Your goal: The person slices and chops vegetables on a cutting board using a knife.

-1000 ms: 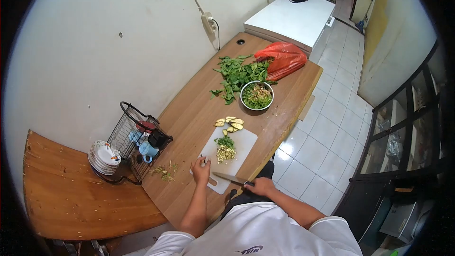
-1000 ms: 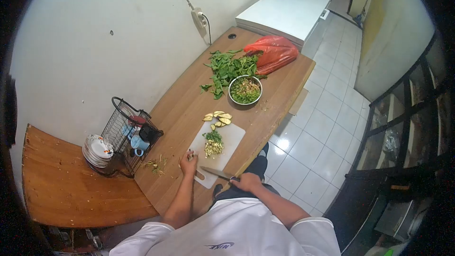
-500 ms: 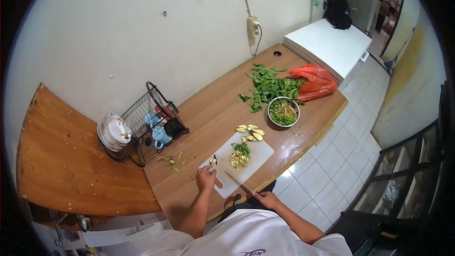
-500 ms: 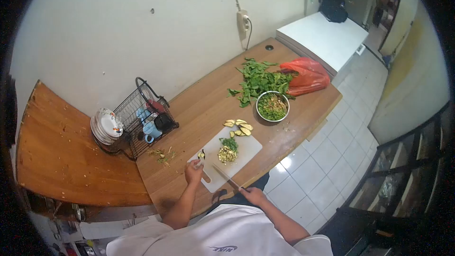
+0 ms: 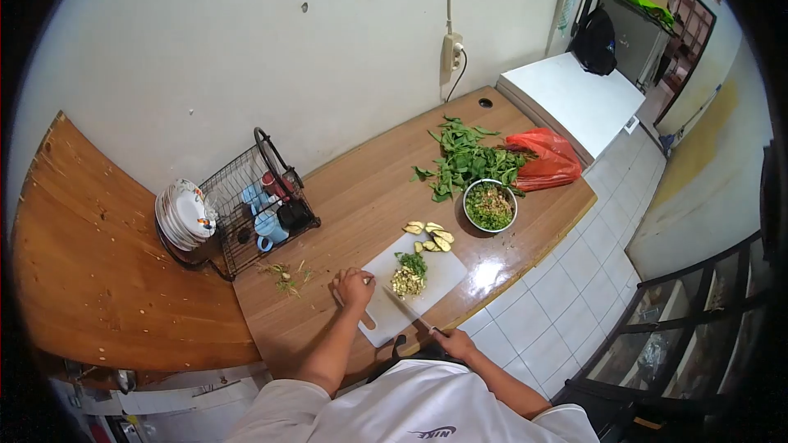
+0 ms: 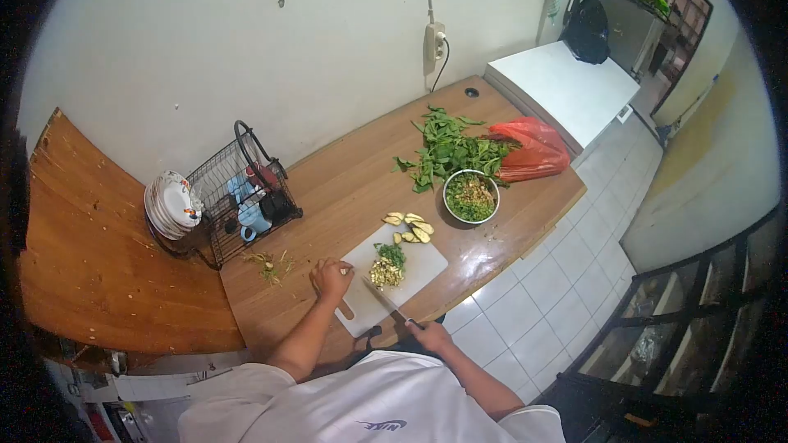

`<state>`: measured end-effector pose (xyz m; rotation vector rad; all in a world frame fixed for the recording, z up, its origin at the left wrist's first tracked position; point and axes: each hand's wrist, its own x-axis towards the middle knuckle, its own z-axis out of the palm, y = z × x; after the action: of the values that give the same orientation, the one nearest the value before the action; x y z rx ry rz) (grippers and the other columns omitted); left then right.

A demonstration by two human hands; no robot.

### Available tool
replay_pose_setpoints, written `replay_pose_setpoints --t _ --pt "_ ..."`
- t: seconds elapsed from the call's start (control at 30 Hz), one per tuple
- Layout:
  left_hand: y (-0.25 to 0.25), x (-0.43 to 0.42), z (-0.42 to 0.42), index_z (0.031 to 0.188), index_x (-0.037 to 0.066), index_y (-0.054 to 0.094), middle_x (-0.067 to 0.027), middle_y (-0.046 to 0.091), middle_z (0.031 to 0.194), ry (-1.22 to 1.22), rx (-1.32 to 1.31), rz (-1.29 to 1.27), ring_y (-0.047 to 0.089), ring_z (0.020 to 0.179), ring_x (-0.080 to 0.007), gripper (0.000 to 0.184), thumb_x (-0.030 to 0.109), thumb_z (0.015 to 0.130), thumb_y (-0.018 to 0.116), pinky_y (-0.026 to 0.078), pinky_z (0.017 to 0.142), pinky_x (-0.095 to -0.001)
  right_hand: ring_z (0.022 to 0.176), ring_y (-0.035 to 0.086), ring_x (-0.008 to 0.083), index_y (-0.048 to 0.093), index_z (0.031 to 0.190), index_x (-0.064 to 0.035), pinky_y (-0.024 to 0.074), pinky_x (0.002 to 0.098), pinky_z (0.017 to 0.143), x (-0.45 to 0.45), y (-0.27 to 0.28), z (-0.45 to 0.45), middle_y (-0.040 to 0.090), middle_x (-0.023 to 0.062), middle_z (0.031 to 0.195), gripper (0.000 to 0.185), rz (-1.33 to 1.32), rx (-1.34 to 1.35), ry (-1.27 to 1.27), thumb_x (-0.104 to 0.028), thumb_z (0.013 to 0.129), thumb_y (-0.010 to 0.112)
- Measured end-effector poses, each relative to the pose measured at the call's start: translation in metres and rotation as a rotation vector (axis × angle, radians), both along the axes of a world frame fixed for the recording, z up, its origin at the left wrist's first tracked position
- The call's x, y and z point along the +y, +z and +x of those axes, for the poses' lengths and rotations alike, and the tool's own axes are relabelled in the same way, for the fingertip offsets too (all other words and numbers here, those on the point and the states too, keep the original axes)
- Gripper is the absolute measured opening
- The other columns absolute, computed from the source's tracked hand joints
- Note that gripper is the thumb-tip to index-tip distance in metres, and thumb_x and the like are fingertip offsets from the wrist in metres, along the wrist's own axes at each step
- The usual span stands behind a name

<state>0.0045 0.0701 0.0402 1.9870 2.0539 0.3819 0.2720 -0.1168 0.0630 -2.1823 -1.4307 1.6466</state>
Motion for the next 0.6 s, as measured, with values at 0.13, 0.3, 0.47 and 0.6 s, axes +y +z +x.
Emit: replay_pose_setpoints --t 0.13,0.3,0.47,0.6 --pt "0.012 -0.036 0.007 0.092 0.026 0.081 0.0040 0.070 0.099 -0.197 0.029 0.094 0.055 0.104 -0.0205 0.016 0.032 0.077 0.081 0.034 0.093 -0.0430 0.104 0.068 0.0410 0.073 0.116 -0.0078 0.0511 0.0470 0.094 0.005 -0.007 -0.011 0.071 0.0256 0.103 0.078 0.001 0.008 -0.002 -0.076 0.091 0.044" --pt "-0.002 -0.060 0.002 0.093 0.026 0.082 0.0044 0.074 0.093 -0.106 -0.012 0.027 0.058 0.097 -0.0190 0.016 0.035 0.081 0.078 0.033 0.090 -0.0408 0.103 0.068 0.0428 0.074 0.114 -0.0080 0.0513 0.0468 0.093 0.005 -0.009 -0.022 0.072 0.0267 0.101 0.074 0.037 0.003 0.007 -0.073 0.093 0.045" --pt "-0.001 -0.058 0.002 0.092 0.027 0.082 0.0077 0.072 0.083 -0.065 -0.086 0.075 0.058 0.091 -0.0177 0.014 0.035 0.081 0.078 0.034 0.087 -0.0402 0.103 0.067 0.0438 0.073 0.114 -0.0069 0.0511 0.0468 0.094 0.008 -0.006 -0.030 0.071 0.0275 0.101 0.074 0.051 0.022 0.007 -0.072 0.094 0.044" --pt "0.001 -0.058 0.004 0.090 0.027 0.082 0.0081 0.073 0.087 -0.029 -0.097 0.026 0.058 0.090 -0.0176 0.013 0.035 0.080 0.080 0.035 0.086 -0.0398 0.106 0.067 0.0443 0.073 0.116 -0.0057 0.0502 0.0476 0.096 0.012 -0.009 -0.028 0.070 0.0286 0.105 0.074 0.036 0.061 0.007 -0.071 0.094 0.045"
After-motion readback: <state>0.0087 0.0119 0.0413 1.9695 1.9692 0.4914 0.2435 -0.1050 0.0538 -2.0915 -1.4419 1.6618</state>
